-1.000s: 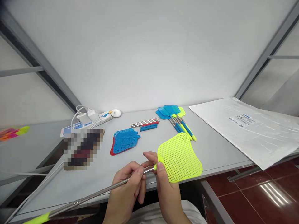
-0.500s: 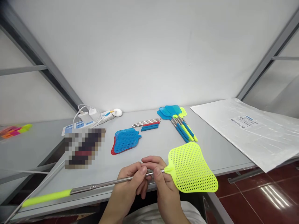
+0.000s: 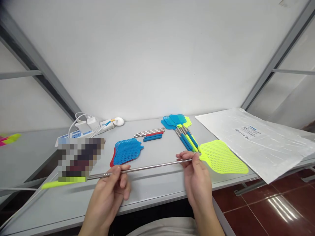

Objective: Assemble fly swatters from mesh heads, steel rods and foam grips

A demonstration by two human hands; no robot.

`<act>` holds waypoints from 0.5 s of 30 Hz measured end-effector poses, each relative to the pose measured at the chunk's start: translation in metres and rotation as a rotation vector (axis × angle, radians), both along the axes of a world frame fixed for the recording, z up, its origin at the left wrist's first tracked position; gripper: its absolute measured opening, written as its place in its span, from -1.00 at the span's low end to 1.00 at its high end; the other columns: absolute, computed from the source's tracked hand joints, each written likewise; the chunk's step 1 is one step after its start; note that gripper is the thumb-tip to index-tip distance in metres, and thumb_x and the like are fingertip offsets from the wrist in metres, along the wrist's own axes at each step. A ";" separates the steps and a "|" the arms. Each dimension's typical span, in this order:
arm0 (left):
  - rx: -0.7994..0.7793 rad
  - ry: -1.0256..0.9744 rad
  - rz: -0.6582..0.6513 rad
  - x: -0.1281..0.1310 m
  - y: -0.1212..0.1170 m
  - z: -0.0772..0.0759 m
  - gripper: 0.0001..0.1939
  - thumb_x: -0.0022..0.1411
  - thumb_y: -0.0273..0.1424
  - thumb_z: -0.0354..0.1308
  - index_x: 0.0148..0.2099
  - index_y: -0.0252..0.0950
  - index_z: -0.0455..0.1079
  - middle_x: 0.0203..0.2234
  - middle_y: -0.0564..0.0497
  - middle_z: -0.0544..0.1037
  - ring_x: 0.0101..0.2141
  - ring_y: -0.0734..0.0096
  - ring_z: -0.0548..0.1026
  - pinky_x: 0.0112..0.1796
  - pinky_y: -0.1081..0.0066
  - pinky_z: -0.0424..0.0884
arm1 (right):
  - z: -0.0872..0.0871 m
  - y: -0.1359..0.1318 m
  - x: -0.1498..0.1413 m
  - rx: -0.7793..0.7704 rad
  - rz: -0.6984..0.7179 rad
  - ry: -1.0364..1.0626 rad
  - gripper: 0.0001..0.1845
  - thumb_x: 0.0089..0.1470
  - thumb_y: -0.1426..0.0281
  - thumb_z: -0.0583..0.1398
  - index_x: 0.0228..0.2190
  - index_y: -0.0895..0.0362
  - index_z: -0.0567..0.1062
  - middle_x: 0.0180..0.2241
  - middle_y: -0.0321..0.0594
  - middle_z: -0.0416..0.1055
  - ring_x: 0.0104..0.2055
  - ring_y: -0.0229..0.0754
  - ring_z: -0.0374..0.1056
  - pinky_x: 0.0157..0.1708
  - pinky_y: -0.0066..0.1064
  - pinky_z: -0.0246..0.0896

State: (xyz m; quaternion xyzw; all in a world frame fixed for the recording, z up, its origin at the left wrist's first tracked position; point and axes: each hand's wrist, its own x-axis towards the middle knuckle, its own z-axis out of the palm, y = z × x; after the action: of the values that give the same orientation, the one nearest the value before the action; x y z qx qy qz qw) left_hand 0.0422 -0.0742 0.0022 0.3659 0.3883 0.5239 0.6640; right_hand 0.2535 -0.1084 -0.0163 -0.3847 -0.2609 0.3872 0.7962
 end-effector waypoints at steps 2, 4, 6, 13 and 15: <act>0.007 -0.036 0.045 -0.003 0.002 0.002 -0.62 0.16 -0.10 0.30 -0.25 -0.37 0.50 -0.66 0.12 0.38 -0.69 0.52 0.36 -0.62 0.50 0.26 | -0.003 -0.001 0.004 -0.016 -0.043 -0.025 -0.63 0.23 0.08 0.15 -0.37 0.06 0.59 -0.23 -0.21 0.44 -0.12 -0.14 0.38 0.01 -0.21 0.22; 0.013 -0.052 0.040 -0.002 0.001 0.004 -0.61 0.17 -0.09 0.29 -0.26 -0.38 0.51 -0.67 0.11 0.37 -0.68 0.53 0.36 -0.59 0.50 0.27 | -0.008 -0.005 -0.001 -0.061 0.003 -0.093 -0.68 0.20 0.08 0.18 -0.28 0.05 0.58 -0.26 -0.22 0.45 -0.20 -0.18 0.36 -0.07 -0.27 0.23; 0.009 -0.059 0.004 0.005 -0.004 0.004 -0.60 0.17 -0.07 0.28 -0.25 -0.37 0.50 -0.67 0.11 0.38 -0.67 0.54 0.33 -0.58 0.51 0.24 | -0.013 -0.009 -0.013 -0.118 0.125 -0.190 -0.71 0.16 0.11 0.24 -0.22 0.04 0.56 -0.36 -0.25 0.44 -0.32 -0.23 0.32 -0.21 -0.34 0.21; 0.002 -0.093 -0.081 0.031 -0.022 0.001 -0.49 0.29 0.01 0.10 -0.22 -0.39 0.52 -0.67 0.07 0.38 -0.66 0.52 0.32 -0.52 0.47 0.19 | -0.012 -0.014 -0.036 -0.080 0.316 -0.190 -0.72 0.23 0.13 0.18 -0.30 0.08 0.52 -0.60 -0.35 0.30 -0.48 -0.26 0.24 -0.31 -0.35 0.16; 0.002 -0.113 -0.033 0.028 -0.021 0.003 -0.51 0.28 0.00 0.12 -0.24 -0.39 0.52 -0.70 0.11 0.32 -0.67 0.54 0.29 -0.53 0.48 0.16 | -0.010 -0.012 -0.032 -0.064 0.297 -0.201 -0.73 0.24 0.15 0.17 -0.29 0.08 0.53 -0.58 -0.34 0.32 -0.46 -0.26 0.25 -0.25 -0.32 0.17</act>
State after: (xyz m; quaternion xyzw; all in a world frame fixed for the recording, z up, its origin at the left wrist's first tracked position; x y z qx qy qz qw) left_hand 0.0701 -0.0954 0.0050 0.3430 0.3436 0.5332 0.6928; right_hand 0.2212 -0.1208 -0.0268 -0.4039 -0.3808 0.4684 0.6874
